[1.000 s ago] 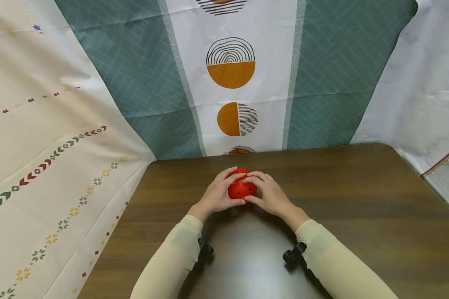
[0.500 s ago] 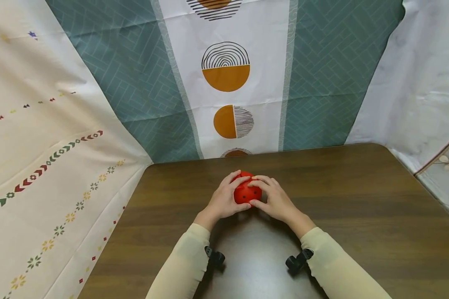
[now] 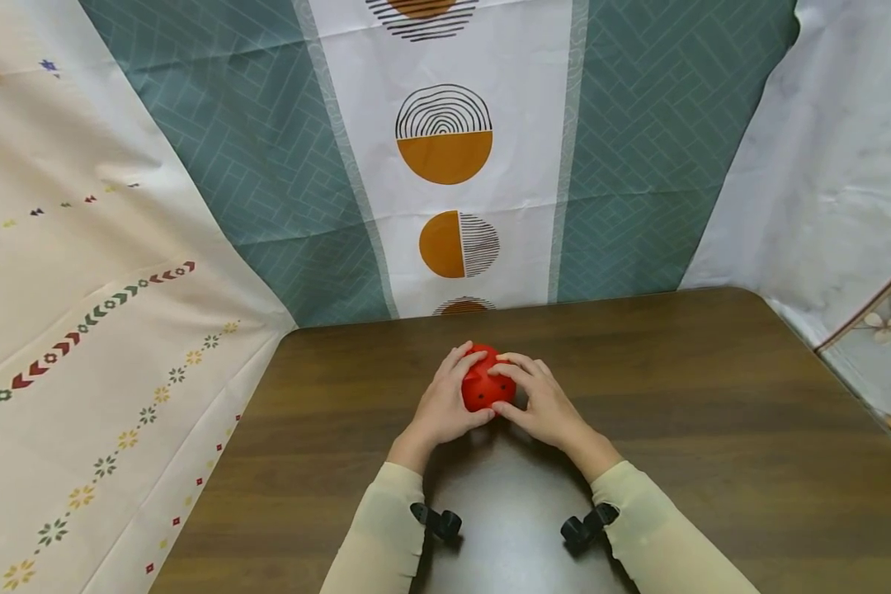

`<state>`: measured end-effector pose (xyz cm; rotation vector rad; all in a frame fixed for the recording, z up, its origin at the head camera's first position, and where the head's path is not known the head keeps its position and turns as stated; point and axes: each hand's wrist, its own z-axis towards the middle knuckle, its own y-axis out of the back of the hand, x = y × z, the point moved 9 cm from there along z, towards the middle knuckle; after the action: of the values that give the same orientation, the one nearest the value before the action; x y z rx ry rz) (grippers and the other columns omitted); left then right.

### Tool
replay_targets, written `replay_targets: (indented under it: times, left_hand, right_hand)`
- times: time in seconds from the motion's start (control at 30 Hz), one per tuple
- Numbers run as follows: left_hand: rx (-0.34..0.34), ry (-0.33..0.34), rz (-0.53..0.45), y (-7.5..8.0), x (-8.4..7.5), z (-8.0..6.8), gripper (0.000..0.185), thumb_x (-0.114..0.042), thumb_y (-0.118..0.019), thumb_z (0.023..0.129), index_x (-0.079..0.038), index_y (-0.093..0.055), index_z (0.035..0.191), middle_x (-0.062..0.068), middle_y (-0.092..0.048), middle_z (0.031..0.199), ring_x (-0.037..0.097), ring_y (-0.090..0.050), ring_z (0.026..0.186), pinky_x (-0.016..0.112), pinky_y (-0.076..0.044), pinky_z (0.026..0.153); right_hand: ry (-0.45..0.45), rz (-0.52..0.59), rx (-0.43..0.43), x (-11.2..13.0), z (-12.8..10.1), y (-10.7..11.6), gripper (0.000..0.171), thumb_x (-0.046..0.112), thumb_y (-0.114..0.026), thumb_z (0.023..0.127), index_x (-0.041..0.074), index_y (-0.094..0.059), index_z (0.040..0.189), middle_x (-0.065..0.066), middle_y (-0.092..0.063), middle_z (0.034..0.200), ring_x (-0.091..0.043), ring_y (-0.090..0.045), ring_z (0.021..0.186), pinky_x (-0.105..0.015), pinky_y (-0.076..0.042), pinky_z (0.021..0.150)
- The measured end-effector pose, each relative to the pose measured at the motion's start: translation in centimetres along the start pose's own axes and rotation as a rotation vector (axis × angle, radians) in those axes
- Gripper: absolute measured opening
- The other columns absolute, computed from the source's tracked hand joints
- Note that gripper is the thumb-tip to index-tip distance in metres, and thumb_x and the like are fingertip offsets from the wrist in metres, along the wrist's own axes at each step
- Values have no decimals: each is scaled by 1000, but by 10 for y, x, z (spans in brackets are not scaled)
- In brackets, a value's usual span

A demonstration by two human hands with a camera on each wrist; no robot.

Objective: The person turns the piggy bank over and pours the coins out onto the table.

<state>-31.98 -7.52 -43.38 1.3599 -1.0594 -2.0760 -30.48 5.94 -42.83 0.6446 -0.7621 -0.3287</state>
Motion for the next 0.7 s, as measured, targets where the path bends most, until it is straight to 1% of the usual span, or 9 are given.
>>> replay_targets:
  times: [0.1, 0.23, 0.4, 0.57, 0.7]
  left_hand:
    - [-23, 13, -35, -2, 2, -1, 83, -30, -82, 72, -31, -38, 143, -14, -18, 156, 21, -15, 145, 53, -45, 96]
    - [-49, 13, -46, -3, 2, -1, 82, -28, -81, 72, -30, -39, 142, -14, -18, 156, 20, -14, 145, 54, -43, 97]
    - [-61, 10, -65, -4, 0, -2, 82, -26, -80, 71, -29, -40, 142, -12, -19, 156, 20, -15, 144, 56, -43, 97]
    - [-62, 22, -86, -7, 3, -3, 82, -26, -79, 71, -31, -39, 142, -13, -16, 157, 18, -20, 142, 51, -45, 96]
    - [-75, 17, -114, -8, 5, -3, 82, -24, -79, 70, -30, -39, 142, -13, -15, 157, 18, -23, 141, 50, -46, 95]
  right_hand:
    - [0, -6, 1, -1, 0, 0, 51, 27, -78, 80, 26, -57, 127, -1, -46, 139, -23, -44, 114, -46, -49, 87]
    - [-3, -12, -5, -1, -1, 0, 51, 28, -78, 81, 27, -57, 127, -1, -46, 138, -23, -44, 114, -46, -49, 87]
    - [-3, -31, -24, -1, -4, 1, 50, 30, -78, 81, 26, -58, 126, -2, -47, 137, -23, -44, 115, -46, -49, 88]
    - [-3, -23, -43, 0, -6, 1, 50, 27, -78, 81, 25, -58, 126, -3, -46, 137, -25, -42, 121, -49, -48, 92]
    - [3, -9, -65, 3, -7, 1, 49, 26, -77, 81, 23, -58, 126, -4, -46, 137, -25, -45, 123, -50, -48, 93]
